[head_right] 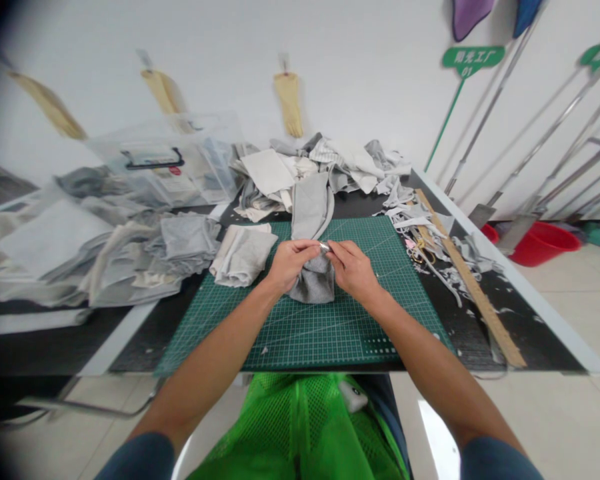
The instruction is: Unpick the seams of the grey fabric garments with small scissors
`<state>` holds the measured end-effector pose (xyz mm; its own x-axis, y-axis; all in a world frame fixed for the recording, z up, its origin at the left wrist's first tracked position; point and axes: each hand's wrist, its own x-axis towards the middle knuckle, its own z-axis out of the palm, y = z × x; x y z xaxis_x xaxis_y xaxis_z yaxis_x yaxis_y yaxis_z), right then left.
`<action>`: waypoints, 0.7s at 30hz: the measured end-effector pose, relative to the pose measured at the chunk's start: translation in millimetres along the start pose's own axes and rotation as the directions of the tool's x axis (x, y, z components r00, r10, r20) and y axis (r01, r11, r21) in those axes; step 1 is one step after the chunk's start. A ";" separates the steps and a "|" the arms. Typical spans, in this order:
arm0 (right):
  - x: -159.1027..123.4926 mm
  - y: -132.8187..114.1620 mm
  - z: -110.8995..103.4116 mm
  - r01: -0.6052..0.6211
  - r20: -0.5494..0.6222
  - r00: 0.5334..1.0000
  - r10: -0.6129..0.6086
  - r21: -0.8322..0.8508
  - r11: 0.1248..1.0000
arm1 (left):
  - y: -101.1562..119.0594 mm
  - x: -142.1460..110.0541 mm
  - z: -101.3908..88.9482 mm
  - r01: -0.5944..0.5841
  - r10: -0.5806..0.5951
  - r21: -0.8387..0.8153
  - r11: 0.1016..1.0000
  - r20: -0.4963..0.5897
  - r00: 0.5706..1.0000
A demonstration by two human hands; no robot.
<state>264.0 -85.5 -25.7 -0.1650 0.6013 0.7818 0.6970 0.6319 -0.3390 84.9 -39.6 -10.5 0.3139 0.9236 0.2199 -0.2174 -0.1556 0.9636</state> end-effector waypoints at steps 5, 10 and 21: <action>2.4 -4.0 -3.6 -0.044 0.005 0.999 0.044 0.029 0.999 | 2.9 -1.0 1.5 0.011 -0.011 0.000 1.000 -0.011 1.000; 2.7 -6.3 -6.3 -0.161 -0.037 0.986 0.163 0.049 0.986 | 3.0 -0.7 1.2 0.038 -0.039 -0.017 0.999 -0.035 0.999; 4.3 8.5 -7.4 -0.490 0.210 0.869 0.448 0.492 0.720 | 4.0 -0.8 3.7 0.134 -0.132 -0.181 0.974 0.020 0.991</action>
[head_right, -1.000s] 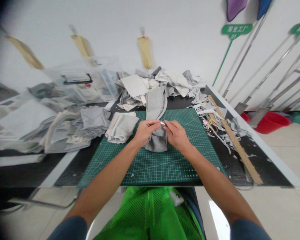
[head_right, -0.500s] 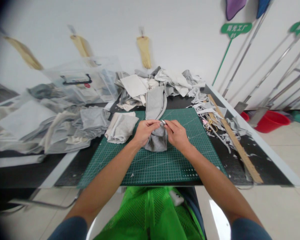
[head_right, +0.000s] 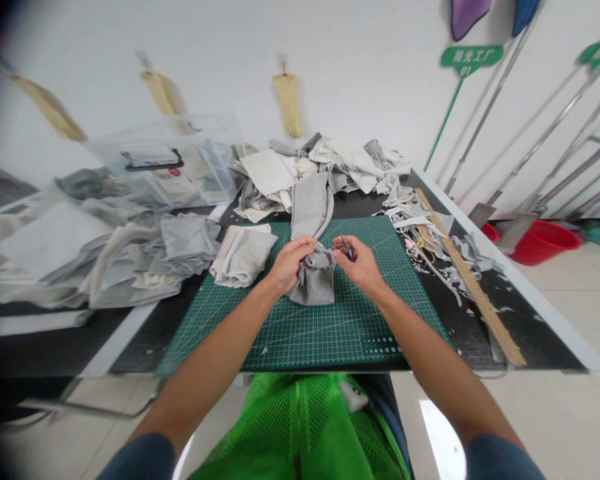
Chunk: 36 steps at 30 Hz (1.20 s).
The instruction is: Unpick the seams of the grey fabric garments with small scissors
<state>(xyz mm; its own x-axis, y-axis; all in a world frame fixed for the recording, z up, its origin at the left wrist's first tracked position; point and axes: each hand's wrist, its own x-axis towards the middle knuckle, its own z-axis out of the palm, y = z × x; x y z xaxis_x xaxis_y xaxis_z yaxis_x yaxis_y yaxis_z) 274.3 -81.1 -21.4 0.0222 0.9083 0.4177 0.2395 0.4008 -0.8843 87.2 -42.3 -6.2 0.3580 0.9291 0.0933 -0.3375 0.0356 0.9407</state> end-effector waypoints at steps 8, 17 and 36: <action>1.1 9.5 6.8 -0.136 0.108 0.988 0.114 0.221 0.966 | 10.4 -2.8 -5.9 0.060 -0.052 -0.184 0.981 0.047 0.998; -2.2 12.4 14.1 -0.196 0.231 0.958 0.168 0.105 0.975 | 37.3 -6.8 -21.6 0.094 -0.053 -0.270 0.958 0.155 0.986; 3.2 34.0 -3.2 0.088 0.197 0.974 0.114 -0.788 0.609 | 12.5 11.5 -35.0 0.077 -0.059 0.279 0.957 -0.074 0.996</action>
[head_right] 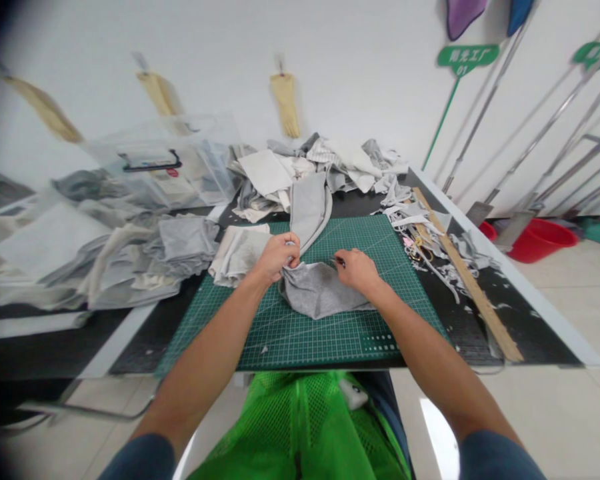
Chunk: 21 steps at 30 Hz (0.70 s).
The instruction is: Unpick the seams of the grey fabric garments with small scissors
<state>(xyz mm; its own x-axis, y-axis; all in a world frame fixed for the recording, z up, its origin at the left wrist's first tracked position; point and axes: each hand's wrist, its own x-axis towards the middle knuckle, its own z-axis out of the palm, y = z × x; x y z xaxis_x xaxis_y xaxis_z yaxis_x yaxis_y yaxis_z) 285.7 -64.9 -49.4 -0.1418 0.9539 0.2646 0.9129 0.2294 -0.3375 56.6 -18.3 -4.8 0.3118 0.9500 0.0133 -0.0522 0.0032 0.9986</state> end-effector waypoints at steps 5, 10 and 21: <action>0.6 -0.1 5.2 0.203 0.115 0.971 -0.210 0.073 0.977 | -3.9 0.5 4.5 -0.046 0.067 0.364 0.930 -0.047 0.997; 2.1 0.5 1.3 0.129 -0.052 0.991 -0.125 0.104 0.986 | -5.0 3.3 -5.5 -0.043 0.068 0.592 0.805 -0.021 0.997; 2.1 -4.6 1.4 0.091 -0.251 0.968 -0.008 0.324 0.942 | -22.5 6.2 -15.1 -0.148 0.088 0.769 0.622 0.119 0.989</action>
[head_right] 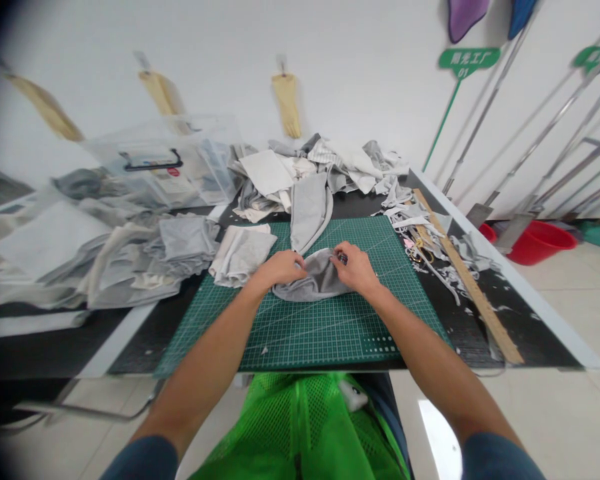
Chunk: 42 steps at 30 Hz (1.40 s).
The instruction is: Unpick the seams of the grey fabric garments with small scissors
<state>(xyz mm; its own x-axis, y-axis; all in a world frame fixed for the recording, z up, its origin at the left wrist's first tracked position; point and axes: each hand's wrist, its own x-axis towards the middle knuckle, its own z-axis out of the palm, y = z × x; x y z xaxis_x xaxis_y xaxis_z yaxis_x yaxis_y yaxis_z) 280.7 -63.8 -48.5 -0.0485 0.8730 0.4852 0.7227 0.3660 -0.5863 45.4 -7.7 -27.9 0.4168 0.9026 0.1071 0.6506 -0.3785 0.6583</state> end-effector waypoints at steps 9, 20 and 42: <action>-4.4 -19.2 -2.5 0.028 0.008 1.000 -0.030 0.236 0.971 | 38.5 -9.8 7.3 -0.211 0.220 -0.308 0.928 -0.006 0.976; 2.5 -2.6 -17.1 -0.388 0.354 0.899 0.258 0.370 0.844 | 31.5 -4.4 2.7 -0.206 0.089 -0.692 0.692 -0.201 0.975; 0.7 -19.8 -21.5 -0.350 0.306 0.934 0.182 0.881 0.318 | 32.4 -8.9 8.6 0.144 0.067 -0.726 0.673 0.254 0.965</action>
<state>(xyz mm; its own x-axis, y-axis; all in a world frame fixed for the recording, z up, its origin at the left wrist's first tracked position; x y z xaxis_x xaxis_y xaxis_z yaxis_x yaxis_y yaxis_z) 281.2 -77.3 -22.7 -0.1250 0.9810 0.1483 -0.3602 0.0944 -0.9281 68.3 -29.8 -13.9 0.6075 0.7932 -0.0418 0.0370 0.0243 0.9990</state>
